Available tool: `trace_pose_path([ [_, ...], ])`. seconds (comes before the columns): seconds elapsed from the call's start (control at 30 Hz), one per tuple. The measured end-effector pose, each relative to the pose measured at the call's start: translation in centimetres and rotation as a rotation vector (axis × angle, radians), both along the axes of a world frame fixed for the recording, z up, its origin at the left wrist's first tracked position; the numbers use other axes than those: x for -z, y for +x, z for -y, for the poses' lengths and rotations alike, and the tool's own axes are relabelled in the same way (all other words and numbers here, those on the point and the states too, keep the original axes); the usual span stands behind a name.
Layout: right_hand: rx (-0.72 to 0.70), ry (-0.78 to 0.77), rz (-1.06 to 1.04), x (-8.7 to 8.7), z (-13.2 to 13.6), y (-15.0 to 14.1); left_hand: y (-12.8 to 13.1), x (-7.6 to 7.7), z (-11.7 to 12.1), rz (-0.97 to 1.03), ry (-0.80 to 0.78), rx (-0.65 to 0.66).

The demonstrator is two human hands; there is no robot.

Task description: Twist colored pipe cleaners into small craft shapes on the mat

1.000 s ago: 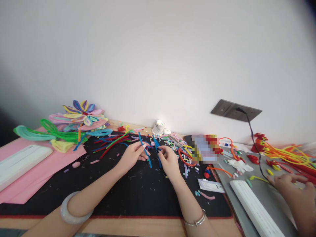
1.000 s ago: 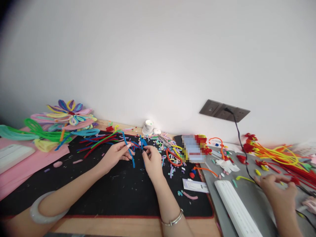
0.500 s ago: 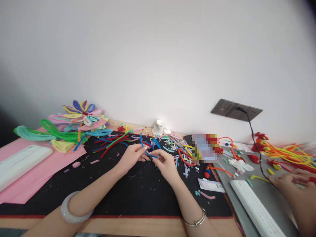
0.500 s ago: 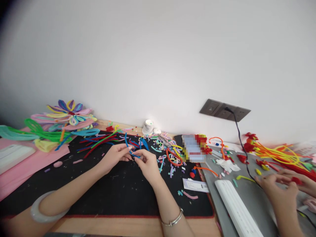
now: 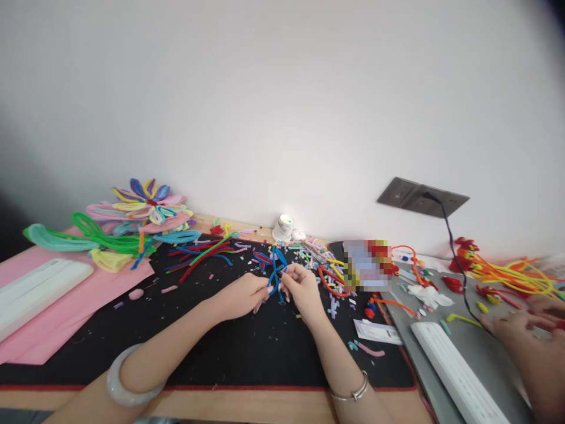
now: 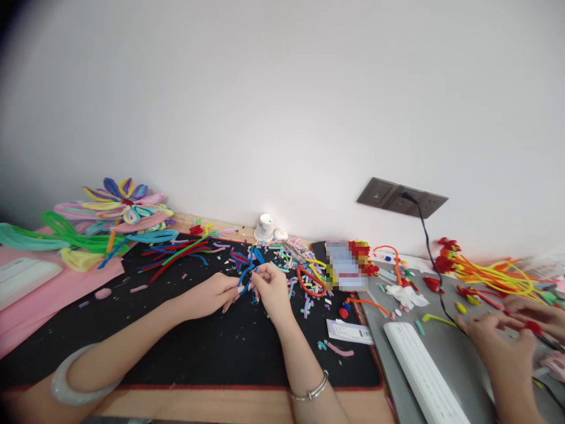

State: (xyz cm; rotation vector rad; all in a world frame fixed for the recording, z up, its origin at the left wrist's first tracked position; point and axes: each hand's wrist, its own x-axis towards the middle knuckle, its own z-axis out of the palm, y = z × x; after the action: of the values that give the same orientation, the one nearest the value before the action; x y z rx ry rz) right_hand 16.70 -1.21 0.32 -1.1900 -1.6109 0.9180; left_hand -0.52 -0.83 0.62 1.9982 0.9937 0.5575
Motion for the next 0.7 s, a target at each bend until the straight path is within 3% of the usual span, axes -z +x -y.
trace_pose_path([
  [0.4, -0.041, -0.087, -0.031, 0.2, 0.06, 0.07, -0.35, -0.06, 0.3, -0.016, -0.033, 0.071],
  [0.7, -0.059, -0.121, -0.012, -0.56, 0.44, -0.1, -0.32, -0.25, 0.41, -0.066, -0.03, 0.107],
])
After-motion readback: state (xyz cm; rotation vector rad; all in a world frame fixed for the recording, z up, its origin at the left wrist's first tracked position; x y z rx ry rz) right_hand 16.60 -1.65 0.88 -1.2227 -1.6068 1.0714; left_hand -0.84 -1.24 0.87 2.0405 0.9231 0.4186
